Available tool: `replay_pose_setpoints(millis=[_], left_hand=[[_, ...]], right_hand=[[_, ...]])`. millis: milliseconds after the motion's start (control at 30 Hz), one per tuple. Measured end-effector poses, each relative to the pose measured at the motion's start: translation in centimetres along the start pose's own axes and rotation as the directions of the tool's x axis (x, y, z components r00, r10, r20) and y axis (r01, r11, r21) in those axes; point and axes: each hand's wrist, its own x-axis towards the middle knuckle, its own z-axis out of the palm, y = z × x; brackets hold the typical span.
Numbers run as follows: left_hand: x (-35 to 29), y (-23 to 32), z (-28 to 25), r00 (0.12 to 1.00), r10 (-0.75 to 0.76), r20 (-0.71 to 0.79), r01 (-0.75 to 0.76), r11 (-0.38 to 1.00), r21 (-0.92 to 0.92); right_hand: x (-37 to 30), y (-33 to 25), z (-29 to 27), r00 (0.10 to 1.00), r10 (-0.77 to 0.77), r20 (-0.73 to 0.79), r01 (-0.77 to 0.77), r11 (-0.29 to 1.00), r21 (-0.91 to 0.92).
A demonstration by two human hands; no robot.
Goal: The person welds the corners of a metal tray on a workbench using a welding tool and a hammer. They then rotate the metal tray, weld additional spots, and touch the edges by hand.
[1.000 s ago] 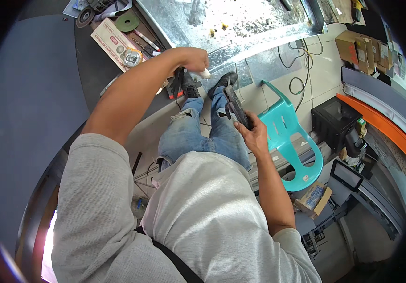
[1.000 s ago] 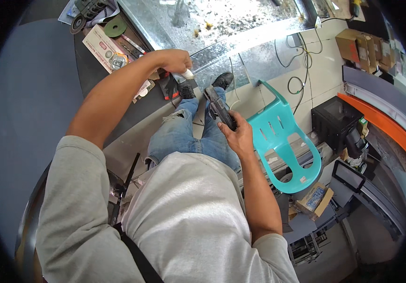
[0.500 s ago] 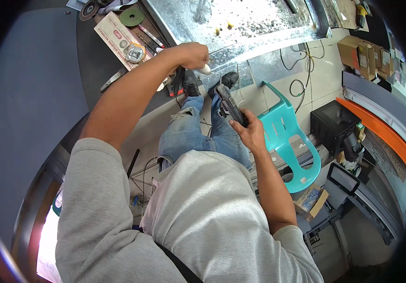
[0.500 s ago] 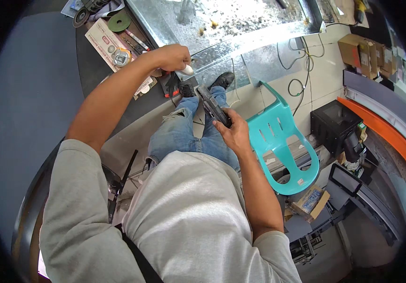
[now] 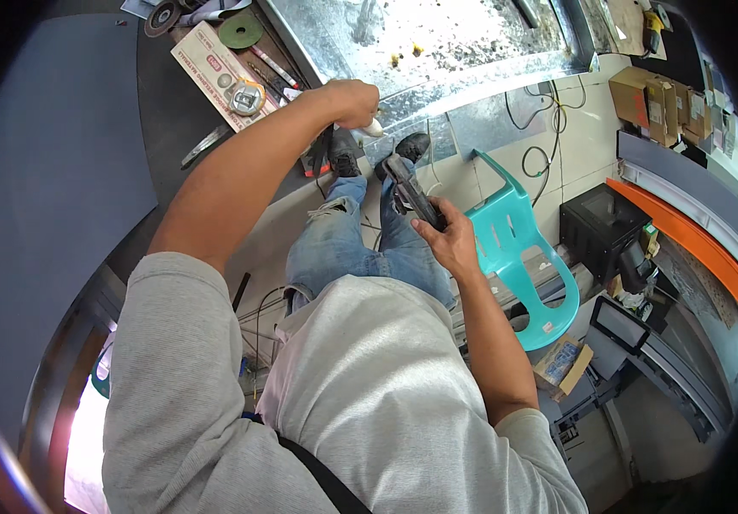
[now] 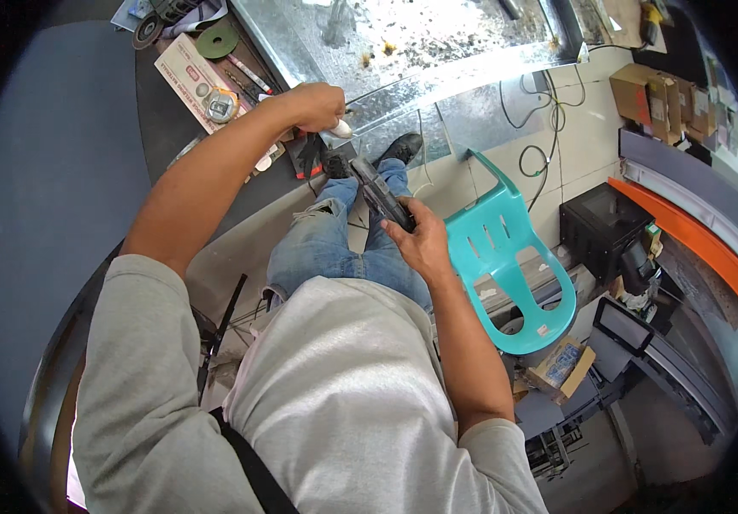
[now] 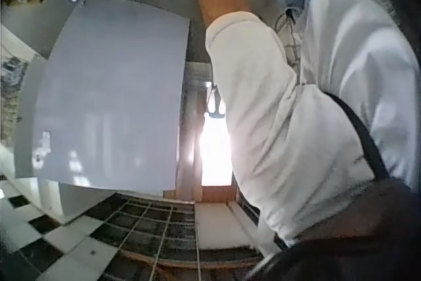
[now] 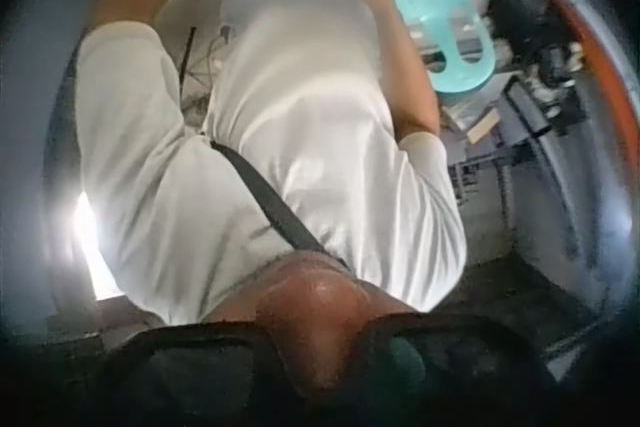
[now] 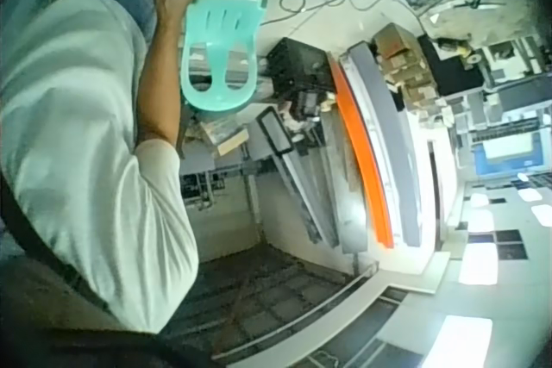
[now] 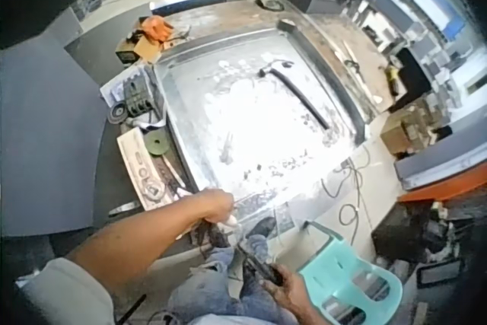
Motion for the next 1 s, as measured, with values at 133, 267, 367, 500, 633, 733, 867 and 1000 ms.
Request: replay_pose_setpoints(millis=[133, 267, 367, 500, 633, 733, 867, 1000], left_hand=[[-0.2, 0.2, -0.4, 1.0, -0.012, 0.022, 0.012, 1.0, -0.005], [-0.3, -0.7, 0.4, 0.997, 0.062, -0.05, -0.063, 0.998, -0.03], [-0.6, -1.2, 1.2, 0.989, 0.084, -0.121, -0.091, 0.995, -0.05], [-2.0, -0.9, 1.6, 0.968, 0.131, -0.212, -0.137, 0.991, -0.011], [-5.1, -1.4, 3.7, 0.82, 0.37, -0.438, -0.361, 0.927, 0.107], [-6.6, -2.2, 5.0, 0.77, 0.469, -0.433, -0.399, 0.883, 0.247], [-6.8, -2.3, 4.7, 0.768, 0.51, -0.387, -0.381, 0.85, 0.363], [-6.9, -2.3, 4.7, 0.811, 0.496, -0.31, -0.321, 0.82, 0.475]], right_hand=[[0.3, 0.0, 0.0, 1.0, 0.028, 0.005, -0.028, 0.999, -0.028], [0.2, -0.2, -0.2, 0.996, 0.089, 0.022, -0.088, 0.995, -0.039], [0.1, -0.5, -0.3, 0.995, 0.09, 0.036, -0.088, 0.995, -0.045], [0.0, -0.4, -0.5, 0.994, 0.103, 0.024, -0.102, 0.994, -0.027], [-0.2, -0.3, -0.9, 0.998, 0.063, -0.003, -0.063, 0.997, -0.034], [-0.3, -0.8, -1.3, 0.996, 0.085, -0.002, -0.085, 0.995, -0.048], [-0.3, -0.3, -1.0, 0.999, 0.021, -0.033, -0.022, 0.999, -0.03], [-0.2, -0.6, -0.9, 1.0, 0.023, -0.011, -0.024, 0.999, -0.047]])
